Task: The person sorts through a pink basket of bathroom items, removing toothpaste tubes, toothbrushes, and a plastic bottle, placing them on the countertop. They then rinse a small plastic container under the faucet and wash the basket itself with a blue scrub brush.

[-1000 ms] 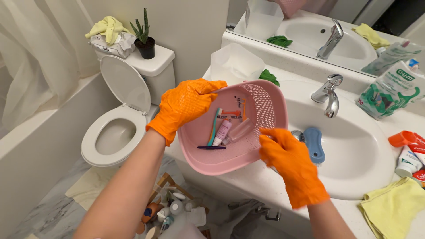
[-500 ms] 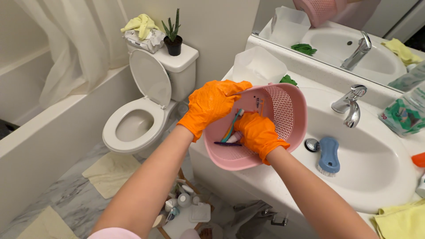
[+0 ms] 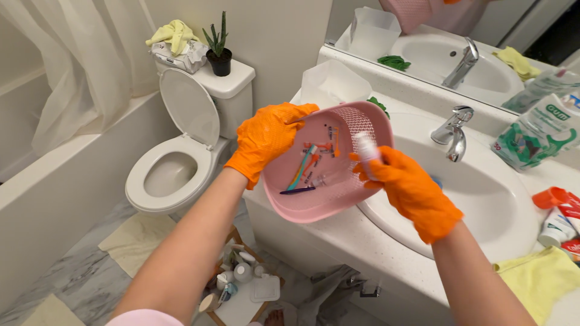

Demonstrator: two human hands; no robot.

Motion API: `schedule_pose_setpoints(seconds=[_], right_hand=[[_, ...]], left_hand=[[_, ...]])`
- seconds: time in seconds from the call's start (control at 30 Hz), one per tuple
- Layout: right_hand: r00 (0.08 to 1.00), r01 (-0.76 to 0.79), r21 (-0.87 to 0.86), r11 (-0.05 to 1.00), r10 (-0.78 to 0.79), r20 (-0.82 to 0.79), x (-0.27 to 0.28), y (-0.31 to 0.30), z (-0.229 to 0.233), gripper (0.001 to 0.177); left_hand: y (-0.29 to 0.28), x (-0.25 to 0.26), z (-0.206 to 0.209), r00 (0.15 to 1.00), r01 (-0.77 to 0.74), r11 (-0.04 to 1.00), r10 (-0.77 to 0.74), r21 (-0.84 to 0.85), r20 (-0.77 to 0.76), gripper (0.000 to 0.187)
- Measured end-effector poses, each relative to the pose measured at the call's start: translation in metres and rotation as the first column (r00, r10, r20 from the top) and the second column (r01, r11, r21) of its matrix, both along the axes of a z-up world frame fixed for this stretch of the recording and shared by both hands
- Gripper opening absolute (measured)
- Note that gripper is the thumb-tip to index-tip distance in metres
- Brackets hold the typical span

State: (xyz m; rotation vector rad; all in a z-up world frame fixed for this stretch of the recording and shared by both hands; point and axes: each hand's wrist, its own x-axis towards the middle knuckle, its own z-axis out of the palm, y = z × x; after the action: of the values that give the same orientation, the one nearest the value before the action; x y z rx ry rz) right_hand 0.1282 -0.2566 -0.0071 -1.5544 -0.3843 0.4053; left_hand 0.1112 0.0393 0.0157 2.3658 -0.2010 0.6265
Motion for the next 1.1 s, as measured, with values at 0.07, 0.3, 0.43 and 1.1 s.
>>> schedule_pose_setpoints(seconds=[0.07, 0.3, 0.43, 1.1], right_hand=[[0.986, 0.044, 0.194, 0.980, -0.010, -0.169, -0.005, -0.022, 0.000, 0.046], [0.928, 0.367, -0.002, 0.930, -0.366, -0.075, -0.020, -0.089, -0.023, 0.039], [0.915, 0.393, 0.287, 0.873, -0.340, -0.218, -0.030, -0.120, -0.043, 0.034], [0.780, 0.611, -0.022, 0.792, -0.606, -0.153, -0.036, -0.143, -0.053, 0.038]], left_hand=[[-0.002, -0.001, 0.004, 0.998, -0.036, 0.999, 0.037, 0.024, -0.053, 0.037], [0.003, 0.002, 0.003, 0.998, -0.032, 0.996, 0.037, 0.085, -0.058, 0.038], [0.005, 0.004, 0.003, 1.000, 0.025, 0.994, -0.024, 0.111, -0.012, 0.039], [0.000, -0.007, 0.009, 0.991, 0.006, 0.999, -0.011, -0.037, -0.136, 0.050]])
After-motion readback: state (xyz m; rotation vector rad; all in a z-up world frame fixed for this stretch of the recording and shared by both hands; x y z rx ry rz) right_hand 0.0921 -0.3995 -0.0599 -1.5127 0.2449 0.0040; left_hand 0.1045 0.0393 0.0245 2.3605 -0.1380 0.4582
